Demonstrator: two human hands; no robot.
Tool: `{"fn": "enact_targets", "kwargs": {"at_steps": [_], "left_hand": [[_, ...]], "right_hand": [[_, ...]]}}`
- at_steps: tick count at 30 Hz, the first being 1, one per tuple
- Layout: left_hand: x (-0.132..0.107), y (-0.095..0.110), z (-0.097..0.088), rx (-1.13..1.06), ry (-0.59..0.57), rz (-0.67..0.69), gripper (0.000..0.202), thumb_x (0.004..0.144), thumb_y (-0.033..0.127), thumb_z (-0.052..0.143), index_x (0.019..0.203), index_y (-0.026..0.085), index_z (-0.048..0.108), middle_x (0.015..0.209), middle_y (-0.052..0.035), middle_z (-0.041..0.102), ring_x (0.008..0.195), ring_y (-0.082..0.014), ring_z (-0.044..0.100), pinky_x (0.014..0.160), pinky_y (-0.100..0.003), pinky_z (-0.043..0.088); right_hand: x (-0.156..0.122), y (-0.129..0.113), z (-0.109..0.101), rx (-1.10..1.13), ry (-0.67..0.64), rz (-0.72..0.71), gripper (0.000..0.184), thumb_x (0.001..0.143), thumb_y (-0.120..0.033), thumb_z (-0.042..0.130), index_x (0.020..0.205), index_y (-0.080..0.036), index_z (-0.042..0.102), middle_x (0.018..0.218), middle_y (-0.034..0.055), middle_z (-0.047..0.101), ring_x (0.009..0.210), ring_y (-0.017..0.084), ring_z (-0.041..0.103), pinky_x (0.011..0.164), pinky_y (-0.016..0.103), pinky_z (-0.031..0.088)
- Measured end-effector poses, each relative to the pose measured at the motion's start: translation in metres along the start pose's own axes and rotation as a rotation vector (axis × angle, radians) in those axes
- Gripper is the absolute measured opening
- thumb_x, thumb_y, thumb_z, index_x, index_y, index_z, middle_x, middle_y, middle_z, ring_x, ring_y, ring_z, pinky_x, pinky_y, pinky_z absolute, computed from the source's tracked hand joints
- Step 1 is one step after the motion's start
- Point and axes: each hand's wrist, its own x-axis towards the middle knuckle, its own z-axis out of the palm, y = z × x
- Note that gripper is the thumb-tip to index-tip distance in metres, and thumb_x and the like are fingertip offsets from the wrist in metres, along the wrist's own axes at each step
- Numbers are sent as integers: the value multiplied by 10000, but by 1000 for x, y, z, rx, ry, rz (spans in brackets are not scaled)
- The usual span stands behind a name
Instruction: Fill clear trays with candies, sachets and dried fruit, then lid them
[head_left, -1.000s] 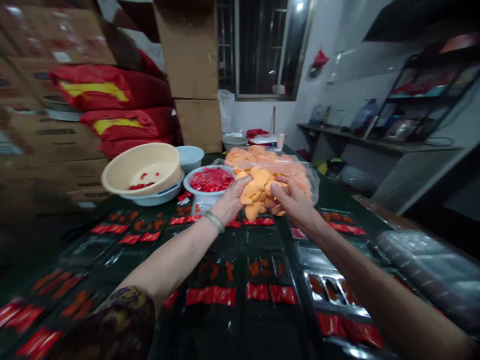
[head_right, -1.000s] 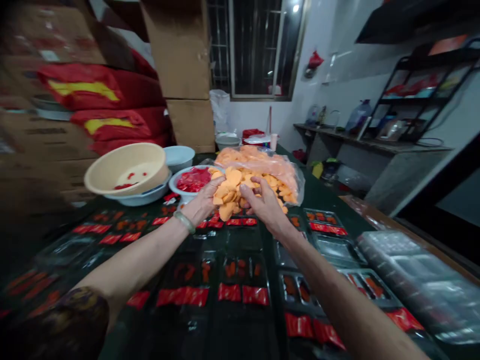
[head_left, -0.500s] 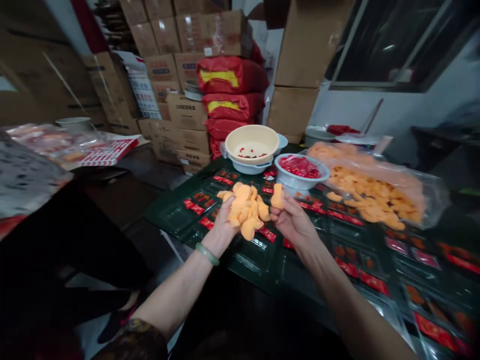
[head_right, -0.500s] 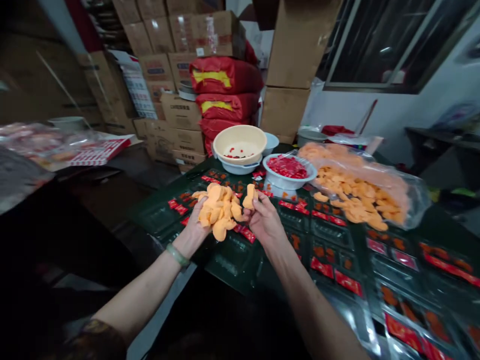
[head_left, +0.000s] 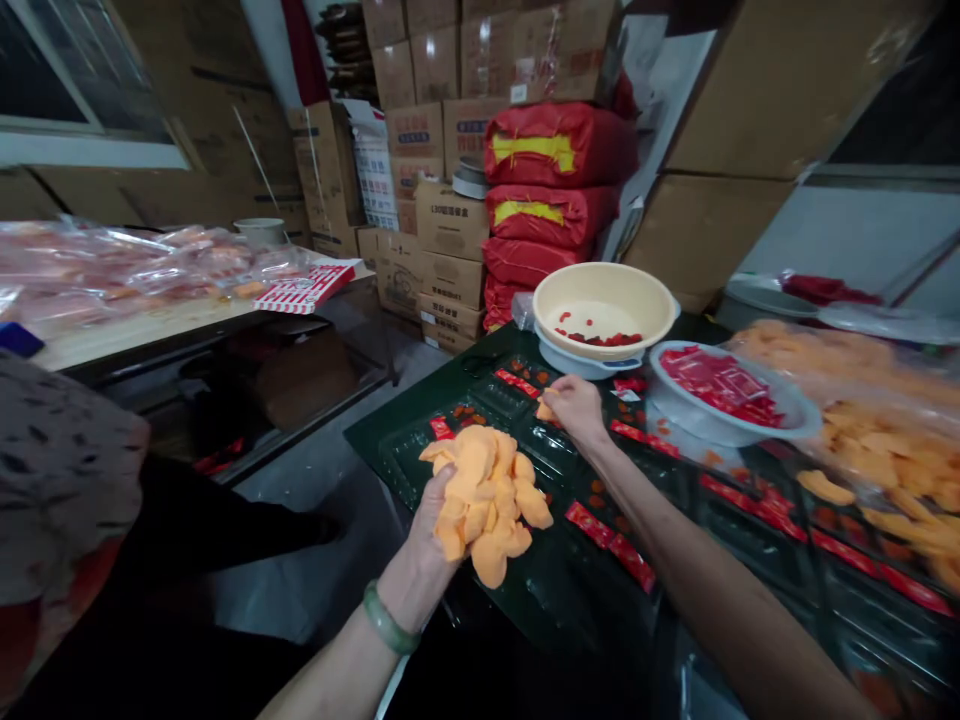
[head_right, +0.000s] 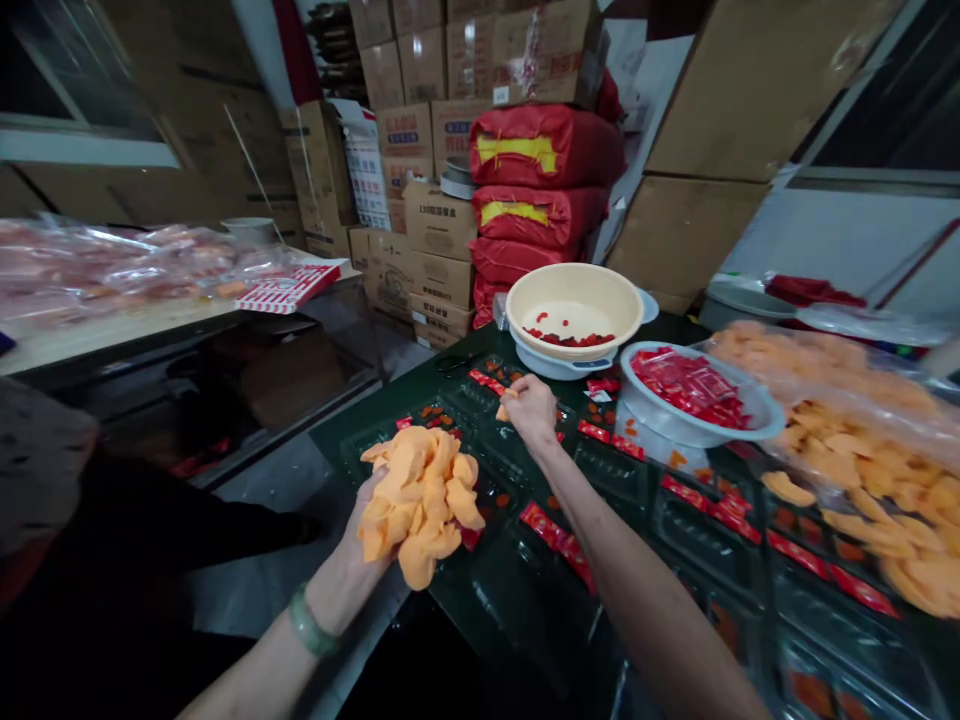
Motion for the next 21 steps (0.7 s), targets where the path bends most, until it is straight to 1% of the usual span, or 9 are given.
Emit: {"fn": "enact_targets", "kwargs": {"at_steps": [2,4,7,10,12,15,17,18,21], "left_hand": [[-2,7,-3,-38,-13,19,308,656,384,682,892,188,654,942,-90,692,882,-271,658,769,-394,518],[-1,13,-7,-58,17,90,233,675,351,673,850,197,660,884,-64,700,842,-256,665,777,-383,517],[4,19,-12,-46,104,243,197,671,324,675,826,203,657,806,-35,692,771,-236,663,797,-375,508],[12,27,-17,-11,195,332,230,666,301,673,872,201,648,828,-35,679,837,-241,646,851,-369,484],[17,33,-22,-3,204,328,278,667,323,674,913,197,643,910,-51,673,911,-251,629,871,-375,475],[22,40,-27,-17,148,301,294,674,394,668,898,204,648,963,-62,666,958,-274,614,866,-407,483],[26,42,-27,-20,107,278,291,647,419,686,848,210,653,941,-60,674,963,-293,614,849,-417,496],[28,41,-26,-22,100,281,278,631,410,698,824,215,654,924,-54,680,952,-290,620,841,-410,504],[31,36,-23,-35,141,316,209,627,346,689,795,228,650,880,-28,693,893,-253,641,831,-373,520]], "right_hand": [[20,-14,31,-304,-57,-55,88,637,-205,594,723,-195,579,766,58,666,745,228,633,594,291,465],[35,-26,62,-481,-146,-72,172,654,-171,592,824,-187,612,911,112,677,885,285,629,694,350,467],[47,-36,102,-529,-256,-72,218,653,-122,620,871,-135,631,1015,198,650,996,333,597,776,388,448],[48,-37,116,-472,-366,-70,133,739,-224,606,816,-119,636,967,205,655,980,314,607,756,353,457],[42,-36,103,-406,-422,-84,248,851,-341,475,876,-144,625,954,158,660,891,246,638,673,295,472],[12,-34,59,-191,-549,-134,384,912,-465,290,1036,-219,557,964,63,647,667,139,633,477,217,436],[-20,-32,29,108,-751,-184,337,835,-487,466,1044,-230,532,896,28,630,605,121,599,425,199,410],[-38,-30,18,174,-777,-200,336,756,-450,595,1000,-226,536,815,4,619,587,116,577,436,195,417],[-79,-27,-2,241,-619,-281,231,694,-337,676,861,-213,576,699,-22,586,567,102,531,488,201,427]]}}
